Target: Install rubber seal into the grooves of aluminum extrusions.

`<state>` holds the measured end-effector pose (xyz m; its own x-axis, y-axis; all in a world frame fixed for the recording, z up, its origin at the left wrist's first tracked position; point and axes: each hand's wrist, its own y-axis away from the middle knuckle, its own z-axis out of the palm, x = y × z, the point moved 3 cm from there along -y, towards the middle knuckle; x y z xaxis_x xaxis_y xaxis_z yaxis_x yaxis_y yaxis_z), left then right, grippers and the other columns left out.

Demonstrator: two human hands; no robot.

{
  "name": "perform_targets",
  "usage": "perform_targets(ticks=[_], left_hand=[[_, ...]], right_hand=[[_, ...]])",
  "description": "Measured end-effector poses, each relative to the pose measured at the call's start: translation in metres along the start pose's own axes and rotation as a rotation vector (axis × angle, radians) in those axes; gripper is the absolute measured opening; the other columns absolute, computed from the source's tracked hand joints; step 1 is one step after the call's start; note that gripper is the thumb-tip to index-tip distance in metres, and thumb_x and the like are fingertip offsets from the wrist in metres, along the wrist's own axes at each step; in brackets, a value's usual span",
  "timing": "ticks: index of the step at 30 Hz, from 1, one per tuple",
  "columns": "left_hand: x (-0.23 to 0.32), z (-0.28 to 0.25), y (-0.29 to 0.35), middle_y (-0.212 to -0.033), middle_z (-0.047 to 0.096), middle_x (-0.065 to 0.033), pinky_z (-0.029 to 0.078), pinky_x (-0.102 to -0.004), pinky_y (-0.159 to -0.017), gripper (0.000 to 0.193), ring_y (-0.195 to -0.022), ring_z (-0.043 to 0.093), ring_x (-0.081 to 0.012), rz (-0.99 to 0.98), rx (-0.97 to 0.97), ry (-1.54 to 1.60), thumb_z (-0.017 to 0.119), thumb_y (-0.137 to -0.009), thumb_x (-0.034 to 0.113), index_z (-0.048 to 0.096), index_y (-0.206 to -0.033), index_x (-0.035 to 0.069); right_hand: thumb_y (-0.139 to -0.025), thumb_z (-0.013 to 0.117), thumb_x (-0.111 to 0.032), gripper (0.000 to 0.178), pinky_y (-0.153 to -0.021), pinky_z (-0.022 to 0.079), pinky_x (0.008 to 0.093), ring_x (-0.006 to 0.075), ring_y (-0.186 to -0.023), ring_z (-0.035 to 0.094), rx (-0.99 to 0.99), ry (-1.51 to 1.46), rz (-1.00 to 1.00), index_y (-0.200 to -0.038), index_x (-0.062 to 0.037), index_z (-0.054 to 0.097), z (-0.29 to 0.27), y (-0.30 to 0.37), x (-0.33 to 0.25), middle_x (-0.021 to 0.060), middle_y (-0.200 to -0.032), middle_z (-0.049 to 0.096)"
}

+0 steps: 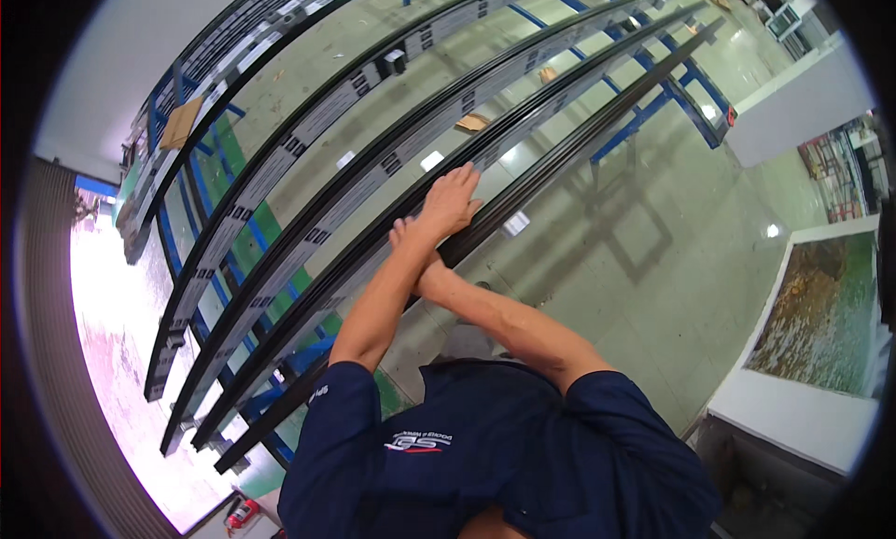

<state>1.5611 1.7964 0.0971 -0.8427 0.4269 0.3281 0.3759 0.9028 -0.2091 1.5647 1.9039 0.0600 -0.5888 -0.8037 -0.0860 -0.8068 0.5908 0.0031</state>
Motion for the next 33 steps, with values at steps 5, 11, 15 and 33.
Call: perform_targets(ticks=[5, 11, 15, 33], left_hand=[[0.026, 0.027, -0.07, -0.141, 0.048, -0.02, 0.043, -0.044, -0.098, 0.069, -0.125, 0.049, -0.0339, -0.107, -0.166, -0.069, 0.074, -0.08, 0.024, 0.045, -0.135, -0.006], [0.034, 0.017, -0.075, -0.136, 0.054, -0.0201, 0.041, -0.0449, -0.1, 0.068, -0.124, 0.051, -0.033, -0.281, -0.174, 0.026, 0.071, -0.082, 0.016, 0.042, -0.141, -0.002], [0.034, 0.015, -0.061, -0.134, 0.058, -0.0173, 0.039, -0.0464, -0.102, 0.06, -0.121, 0.055, -0.0339, -0.52, -0.123, 0.109, 0.065, -0.086, 0.012, 0.045, -0.141, 0.001], [0.087, 0.051, -0.111, -0.148, 0.048, -0.0147, 0.03, -0.0418, -0.113, 0.079, -0.135, 0.045, -0.0337, -0.846, 0.023, 0.142, 0.068, -0.08, 0.004, 0.033, -0.151, 0.004]], right_hand=[[-0.093, 0.041, -0.037, 0.065, -0.12, 0.016, 0.0544, 0.0443, -0.144, 0.027, 0.213, -0.082, 0.022, -0.142, 0.0065, 0.041, 0.038, 0.005, 0.053, 0.0249, -0.154, 0.033], [-0.088, 0.058, -0.034, 0.048, -0.11, 0.034, 0.0472, 0.0341, -0.125, 0.052, -0.116, -0.801, -0.233, -0.128, -0.008, 0.06, 0.001, 0.042, 0.172, 0.0177, -0.13, 0.06], [-0.086, 0.063, -0.029, 0.028, -0.065, 0.054, 0.0433, 0.0325, -0.063, 0.064, -0.026, -1.076, 0.037, -0.098, -0.0042, 0.065, -0.075, 0.083, 0.376, 0.016, -0.066, 0.063], [-0.077, 0.059, -0.013, 0.072, -0.116, 0.028, 0.0507, 0.0316, -0.146, 0.029, 0.215, -0.033, 0.25, -0.146, -0.0024, 0.039, -0.071, 0.077, 0.803, 0.0145, -0.156, 0.034]])
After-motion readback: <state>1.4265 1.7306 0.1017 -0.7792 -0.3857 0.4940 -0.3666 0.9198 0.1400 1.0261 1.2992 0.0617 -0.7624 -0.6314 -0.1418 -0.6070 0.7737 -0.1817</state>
